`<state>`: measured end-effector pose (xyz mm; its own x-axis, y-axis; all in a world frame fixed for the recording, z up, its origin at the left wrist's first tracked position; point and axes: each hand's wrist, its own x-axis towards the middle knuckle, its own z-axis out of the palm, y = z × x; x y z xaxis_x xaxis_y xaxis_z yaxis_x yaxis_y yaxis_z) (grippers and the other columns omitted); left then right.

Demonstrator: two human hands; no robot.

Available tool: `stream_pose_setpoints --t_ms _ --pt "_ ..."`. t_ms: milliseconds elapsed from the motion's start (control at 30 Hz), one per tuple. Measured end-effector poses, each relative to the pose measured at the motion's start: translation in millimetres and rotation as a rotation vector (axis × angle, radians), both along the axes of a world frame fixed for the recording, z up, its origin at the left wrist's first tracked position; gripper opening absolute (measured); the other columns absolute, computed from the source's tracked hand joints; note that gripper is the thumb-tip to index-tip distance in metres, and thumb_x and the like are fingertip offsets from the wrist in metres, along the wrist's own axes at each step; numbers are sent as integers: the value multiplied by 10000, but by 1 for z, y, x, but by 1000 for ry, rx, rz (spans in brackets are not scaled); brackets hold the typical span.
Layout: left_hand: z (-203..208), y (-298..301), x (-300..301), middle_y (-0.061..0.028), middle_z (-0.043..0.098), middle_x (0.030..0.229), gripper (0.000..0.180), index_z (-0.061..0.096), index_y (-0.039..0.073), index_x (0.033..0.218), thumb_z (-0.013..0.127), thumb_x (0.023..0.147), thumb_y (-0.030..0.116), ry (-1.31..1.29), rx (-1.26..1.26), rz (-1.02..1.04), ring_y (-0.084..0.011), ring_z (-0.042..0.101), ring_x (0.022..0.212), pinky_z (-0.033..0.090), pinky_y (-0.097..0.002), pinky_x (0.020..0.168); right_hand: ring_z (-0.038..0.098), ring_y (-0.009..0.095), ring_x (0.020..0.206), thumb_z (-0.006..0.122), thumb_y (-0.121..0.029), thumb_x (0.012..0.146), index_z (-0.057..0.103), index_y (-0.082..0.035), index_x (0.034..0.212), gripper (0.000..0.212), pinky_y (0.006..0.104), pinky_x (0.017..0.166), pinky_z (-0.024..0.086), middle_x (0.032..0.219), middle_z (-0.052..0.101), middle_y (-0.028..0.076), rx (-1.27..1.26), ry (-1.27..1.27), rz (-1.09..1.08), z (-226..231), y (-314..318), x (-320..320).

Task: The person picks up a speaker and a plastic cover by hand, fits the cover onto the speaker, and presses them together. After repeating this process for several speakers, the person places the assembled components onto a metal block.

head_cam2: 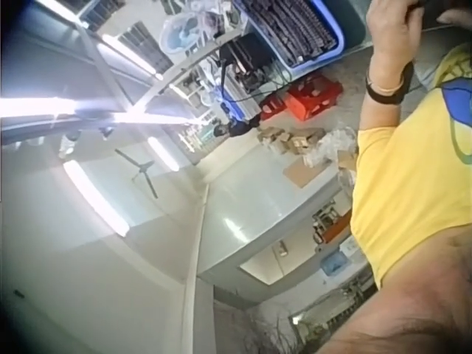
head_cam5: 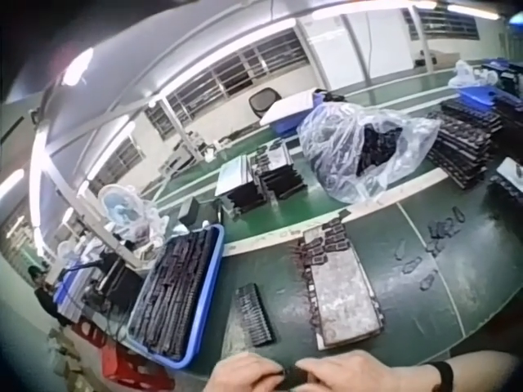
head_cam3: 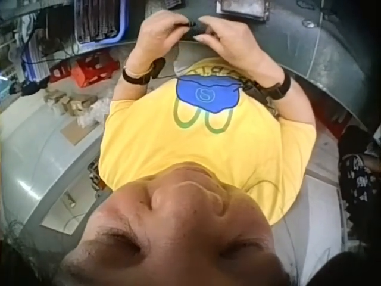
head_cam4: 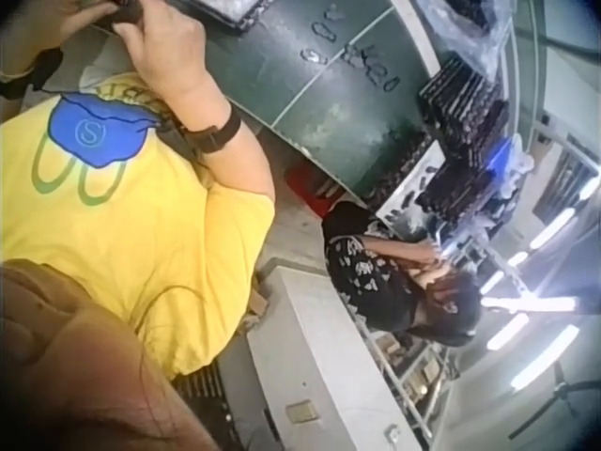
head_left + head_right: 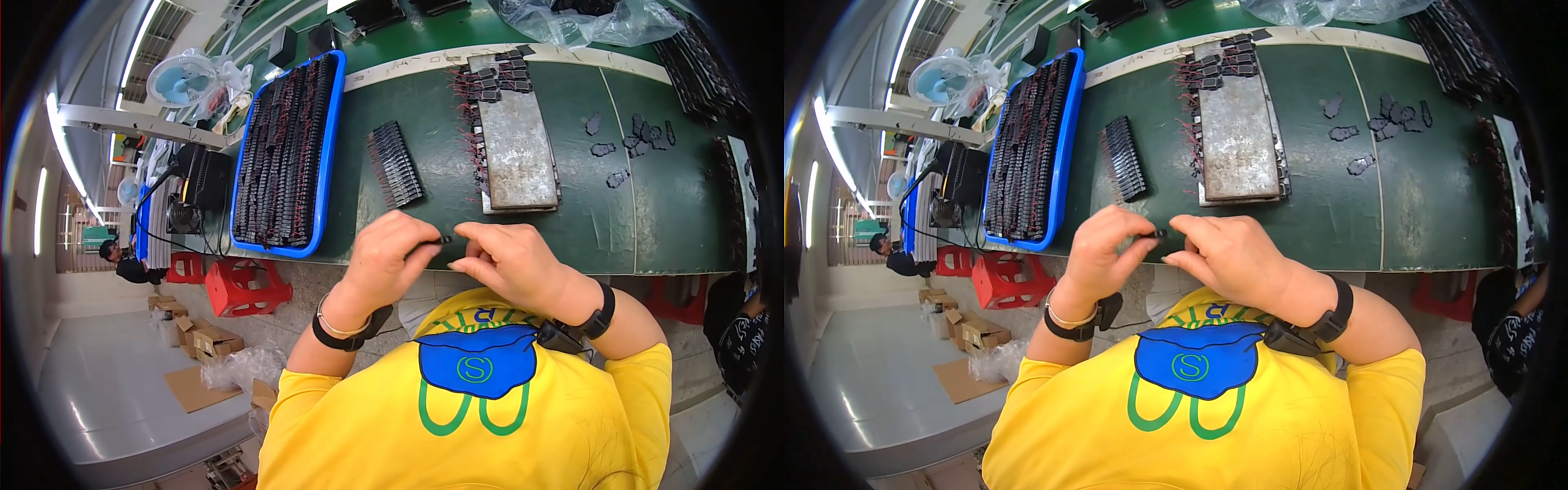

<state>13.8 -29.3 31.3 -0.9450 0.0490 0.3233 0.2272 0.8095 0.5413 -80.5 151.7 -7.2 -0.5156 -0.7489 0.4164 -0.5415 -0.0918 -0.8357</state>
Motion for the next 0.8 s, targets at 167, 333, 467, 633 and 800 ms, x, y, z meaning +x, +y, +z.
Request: stream_pose_setpoints --t_ms 167,333,467,633,800 --pt "-12 -17 -3 -96 639 775 171 626 24 822 707 677 -20 -8 -115 122 -263 593 706 466 -324 632 579 270 558 723 -68 711 602 -18 839 183 343 500 464 652 580 95 -5 137 -21 -10 15 -6" --pt "-18 -21 -3 -73 643 783 145 636 46 821 699 692 19 6 -184 192 -256 601 736 479 -338 669 576 267 556 715 -48 698 598 -19 813 167 345 495 461 650 577 95 -37 209 26 -12 25 -7" --pt "-19 -22 -5 -71 641 778 143 634 46 816 698 692 16 27 -204 194 -255 598 732 477 -340 668 576 267 557 714 -37 689 596 -18 803 165 348 494 461 648 575 97 -58 205 19 -12 27 -7" --pt "-18 -23 -8 -71 635 771 150 627 45 819 696 690 10 57 -228 193 -256 592 717 473 -344 654 575 268 558 718 -30 680 596 -18 796 169 351 495 459 643 571 99 -80 211 22 -11 25 -9" --pt "1 -21 -3 -83 630 769 166 618 40 833 696 691 7 37 -168 182 -260 590 712 472 -347 641 572 267 553 721 -21 669 595 -19 786 172 348 494 454 632 564 100 -68 204 38 -11 28 -9"
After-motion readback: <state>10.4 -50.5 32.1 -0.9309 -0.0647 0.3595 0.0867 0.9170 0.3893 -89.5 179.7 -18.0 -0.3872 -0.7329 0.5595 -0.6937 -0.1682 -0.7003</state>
